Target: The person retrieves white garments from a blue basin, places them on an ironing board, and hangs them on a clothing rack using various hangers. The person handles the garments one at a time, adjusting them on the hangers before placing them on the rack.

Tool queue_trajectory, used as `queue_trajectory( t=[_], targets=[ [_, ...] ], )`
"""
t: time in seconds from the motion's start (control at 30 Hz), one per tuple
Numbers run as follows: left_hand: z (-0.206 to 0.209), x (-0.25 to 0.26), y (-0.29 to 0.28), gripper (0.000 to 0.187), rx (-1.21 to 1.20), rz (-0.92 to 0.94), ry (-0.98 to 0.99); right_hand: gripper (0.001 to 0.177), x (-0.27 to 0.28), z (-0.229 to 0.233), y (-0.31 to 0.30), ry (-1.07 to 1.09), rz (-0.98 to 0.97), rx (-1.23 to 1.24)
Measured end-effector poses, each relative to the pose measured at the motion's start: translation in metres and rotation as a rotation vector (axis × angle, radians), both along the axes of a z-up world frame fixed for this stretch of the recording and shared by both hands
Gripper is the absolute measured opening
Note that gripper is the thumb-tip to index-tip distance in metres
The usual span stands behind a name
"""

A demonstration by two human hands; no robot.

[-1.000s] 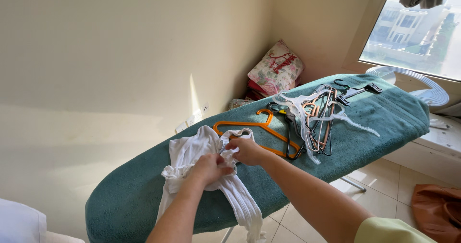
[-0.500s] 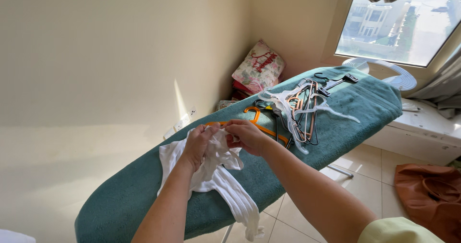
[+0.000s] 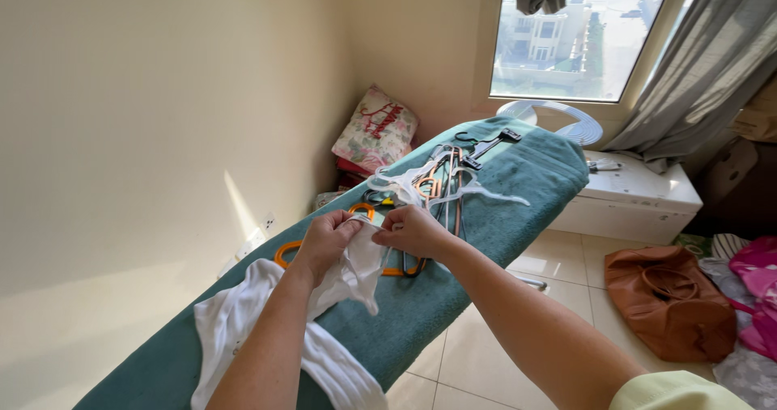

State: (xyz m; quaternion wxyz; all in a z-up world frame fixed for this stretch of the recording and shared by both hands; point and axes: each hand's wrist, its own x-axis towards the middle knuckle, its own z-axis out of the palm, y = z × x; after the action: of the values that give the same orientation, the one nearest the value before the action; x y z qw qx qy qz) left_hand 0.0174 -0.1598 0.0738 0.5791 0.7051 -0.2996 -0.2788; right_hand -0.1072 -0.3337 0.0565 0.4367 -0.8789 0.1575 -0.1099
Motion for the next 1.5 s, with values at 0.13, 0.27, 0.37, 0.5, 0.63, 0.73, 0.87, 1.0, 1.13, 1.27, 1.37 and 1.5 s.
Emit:
queue_trajectory(
  t=[0.13, 0.27, 0.37, 0.5, 0.63, 0.73, 0.87, 1.0, 1.13, 1.27, 1.37, 1.5],
  targets=[
    [0.019, -0.022, -0.045, 0.024, 0.13, -0.088, -0.047, 0.026, -0.023, -0.004, -0.06, -0.075, -0.015, 0.233],
    [0.022, -0.036, -0.094, 0.036, 0.438, -0.183, -0.445, 0.019, -0.057, 0.006, -0.12, -0.08, -0.082, 0.801],
    [0.017, -0.046, -0.13, 0.043, 0.609, -0.244, -0.649, 0.017, -0.084, 0.013, -0.152, -0.145, -0.171, 0.94],
    [0.018, -0.06, -0.164, 0.059, 0.707, -0.317, -0.692, 0.021, -0.111, 0.016, -0.197, -0.144, -0.272, 0.855],
    [0.023, -0.081, -0.193, 0.05, 0.494, -0.529, -0.002, 0.03, -0.126, -0.003, -0.248, -0.045, -0.5, 0.523],
    [0.018, -0.103, -0.216, 0.05, 0.248, -0.615, 0.293, 0.028, -0.129, -0.027, -0.291, -0.114, -0.543, 0.638],
    [0.002, -0.124, -0.235, 0.053, 0.217, -0.59, 0.29, 0.022, -0.128, -0.054, -0.337, -0.132, -0.5, 1.21],
    [-0.02, -0.141, -0.247, 0.054, 0.336, -0.471, 0.236, 0.031, -0.122, -0.073, -0.354, -0.332, -0.56, 1.445],
    [-0.043, -0.147, -0.255, 0.043, 0.409, -0.544, 0.312, 0.064, -0.109, -0.095, -0.356, -0.448, -0.704, 1.372],
    [-0.065, -0.146, -0.266, 0.035, 0.347, -0.428, 0.286, 0.037, -0.099, -0.116, -0.359, -0.408, -0.664, 1.39],
    [-0.08, -0.155, -0.28, 0.039, 0.302, -0.34, 0.276, 0.02, -0.091, -0.119, -0.351, -0.357, -0.584, 1.4],
    [-0.098, -0.174, -0.306, 0.049, 0.361, -0.145, 0.203, 0.031, -0.079, -0.105, -0.333, -0.296, -0.647, 1.401]
  ],
)
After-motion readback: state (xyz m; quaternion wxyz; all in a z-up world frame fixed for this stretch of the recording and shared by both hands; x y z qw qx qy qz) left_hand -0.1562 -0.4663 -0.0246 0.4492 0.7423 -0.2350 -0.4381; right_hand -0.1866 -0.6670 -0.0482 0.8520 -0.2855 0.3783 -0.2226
